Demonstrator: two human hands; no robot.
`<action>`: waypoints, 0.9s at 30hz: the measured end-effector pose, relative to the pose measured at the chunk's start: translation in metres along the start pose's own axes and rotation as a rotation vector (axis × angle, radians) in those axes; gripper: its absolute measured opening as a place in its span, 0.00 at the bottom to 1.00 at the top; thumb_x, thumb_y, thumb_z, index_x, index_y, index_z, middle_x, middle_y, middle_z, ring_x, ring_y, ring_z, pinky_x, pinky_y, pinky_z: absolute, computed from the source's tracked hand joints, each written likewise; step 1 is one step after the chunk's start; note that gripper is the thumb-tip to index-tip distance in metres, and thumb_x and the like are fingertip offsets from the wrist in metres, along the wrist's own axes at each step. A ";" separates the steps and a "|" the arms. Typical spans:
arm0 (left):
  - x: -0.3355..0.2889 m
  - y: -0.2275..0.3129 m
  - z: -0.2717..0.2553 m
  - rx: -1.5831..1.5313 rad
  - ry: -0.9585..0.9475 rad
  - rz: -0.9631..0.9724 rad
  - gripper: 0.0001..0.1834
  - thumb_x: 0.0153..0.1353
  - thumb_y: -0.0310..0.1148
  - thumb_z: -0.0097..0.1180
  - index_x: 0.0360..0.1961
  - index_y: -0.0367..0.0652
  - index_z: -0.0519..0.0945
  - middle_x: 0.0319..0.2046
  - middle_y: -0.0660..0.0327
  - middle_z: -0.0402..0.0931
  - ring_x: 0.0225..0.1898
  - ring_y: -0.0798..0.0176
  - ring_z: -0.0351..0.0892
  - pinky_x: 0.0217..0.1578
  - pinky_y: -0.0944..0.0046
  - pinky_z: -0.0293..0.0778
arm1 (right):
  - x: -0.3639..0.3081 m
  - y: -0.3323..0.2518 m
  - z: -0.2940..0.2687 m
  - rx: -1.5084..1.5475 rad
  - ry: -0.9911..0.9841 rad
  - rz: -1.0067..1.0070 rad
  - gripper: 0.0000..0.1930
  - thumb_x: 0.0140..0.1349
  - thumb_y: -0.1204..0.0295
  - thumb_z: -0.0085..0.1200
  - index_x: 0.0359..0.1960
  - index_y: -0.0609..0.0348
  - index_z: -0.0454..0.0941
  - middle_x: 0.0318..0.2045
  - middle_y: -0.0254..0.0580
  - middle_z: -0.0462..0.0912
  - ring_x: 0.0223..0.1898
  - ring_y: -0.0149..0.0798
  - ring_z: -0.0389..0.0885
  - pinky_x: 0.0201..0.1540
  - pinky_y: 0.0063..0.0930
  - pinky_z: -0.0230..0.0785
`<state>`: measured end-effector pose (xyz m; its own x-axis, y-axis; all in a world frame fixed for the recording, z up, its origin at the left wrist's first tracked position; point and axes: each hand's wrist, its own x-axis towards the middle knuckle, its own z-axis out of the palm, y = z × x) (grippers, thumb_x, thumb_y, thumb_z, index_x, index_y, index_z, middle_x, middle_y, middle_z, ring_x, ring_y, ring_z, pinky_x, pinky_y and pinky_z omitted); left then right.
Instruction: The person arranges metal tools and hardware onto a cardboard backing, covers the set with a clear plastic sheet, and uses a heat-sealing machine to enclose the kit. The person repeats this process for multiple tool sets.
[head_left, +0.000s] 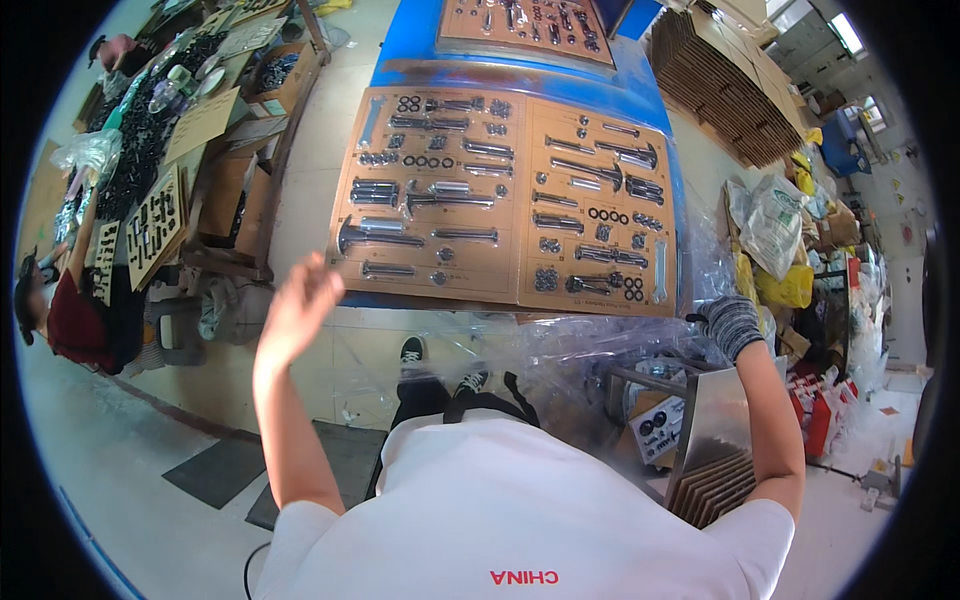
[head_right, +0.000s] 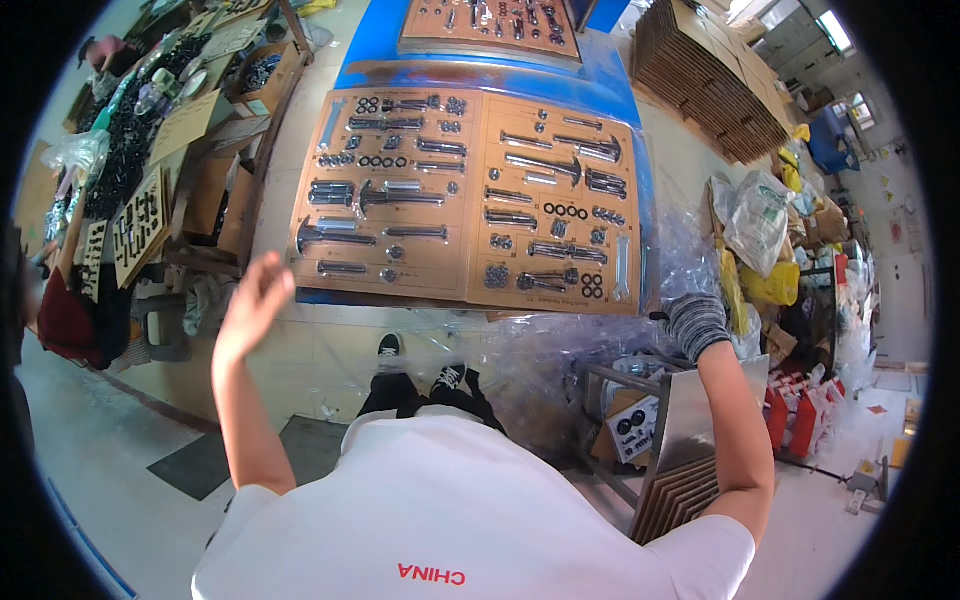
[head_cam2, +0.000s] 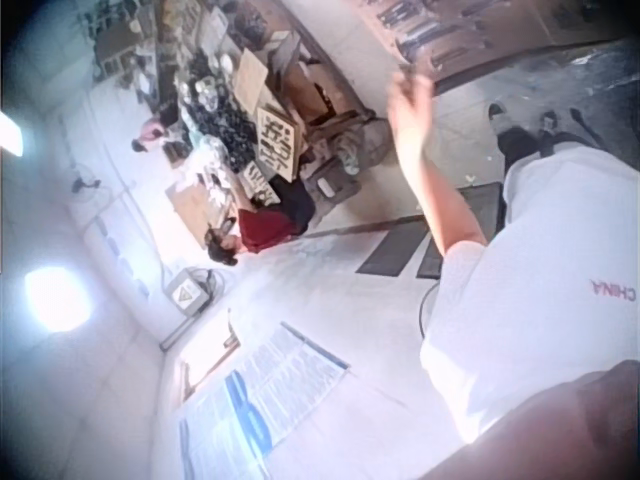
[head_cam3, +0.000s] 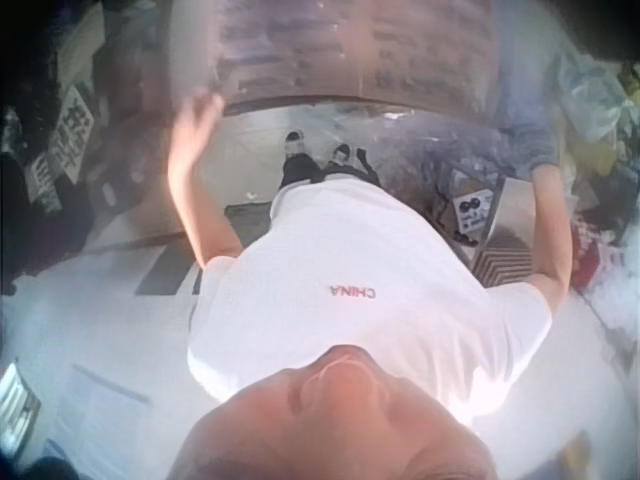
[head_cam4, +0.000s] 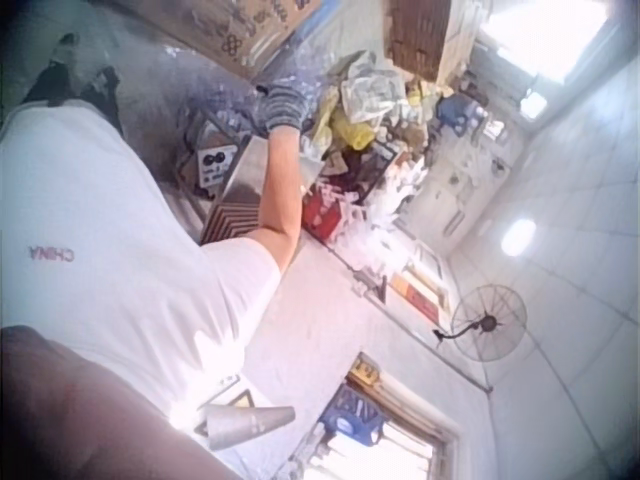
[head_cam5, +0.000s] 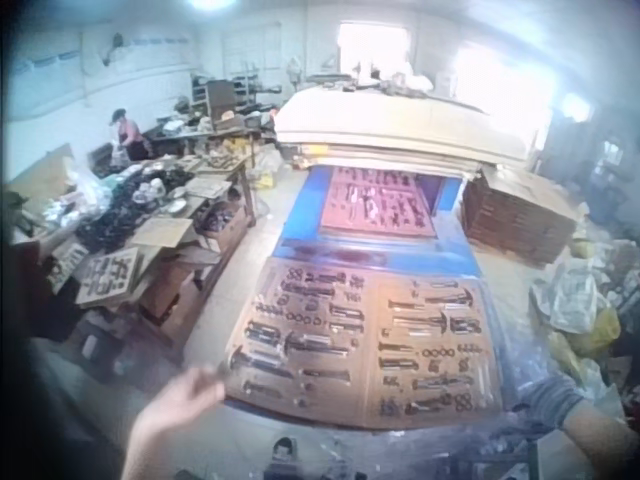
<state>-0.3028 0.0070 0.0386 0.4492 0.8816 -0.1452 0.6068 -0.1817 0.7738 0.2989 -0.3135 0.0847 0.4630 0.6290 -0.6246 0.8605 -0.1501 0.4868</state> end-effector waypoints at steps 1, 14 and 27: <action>0.044 -0.021 0.004 0.284 0.231 -0.027 0.33 0.70 0.52 0.61 0.66 0.37 0.73 0.49 0.47 0.83 0.49 0.56 0.85 0.50 0.56 0.80 | 0.005 0.002 0.001 -0.034 -0.009 -0.009 0.16 0.64 0.53 0.60 0.43 0.46 0.90 0.39 0.49 0.90 0.43 0.51 0.88 0.48 0.48 0.79; 0.193 -0.044 0.088 -0.316 0.237 -0.317 0.24 0.73 0.44 0.55 0.62 0.39 0.77 0.60 0.41 0.76 0.62 0.43 0.76 0.63 0.52 0.71 | 0.096 -0.134 -0.205 0.838 0.658 -0.591 0.22 0.69 0.49 0.58 0.48 0.56 0.84 0.36 0.52 0.86 0.39 0.57 0.85 0.45 0.49 0.77; 0.414 -0.027 0.052 -0.352 0.142 -0.171 0.18 0.62 0.46 0.68 0.38 0.39 0.88 0.34 0.59 0.85 0.36 0.67 0.79 0.43 0.66 0.72 | 0.262 -0.322 -0.445 0.580 0.595 -0.346 0.18 0.72 0.55 0.51 0.53 0.49 0.84 0.41 0.53 0.88 0.43 0.53 0.87 0.48 0.51 0.78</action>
<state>-0.0993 0.3545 -0.0746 0.2514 0.9419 -0.2228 0.3922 0.1113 0.9131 0.0489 0.2385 0.0361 0.1106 0.9772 -0.1811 0.9779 -0.1395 -0.1556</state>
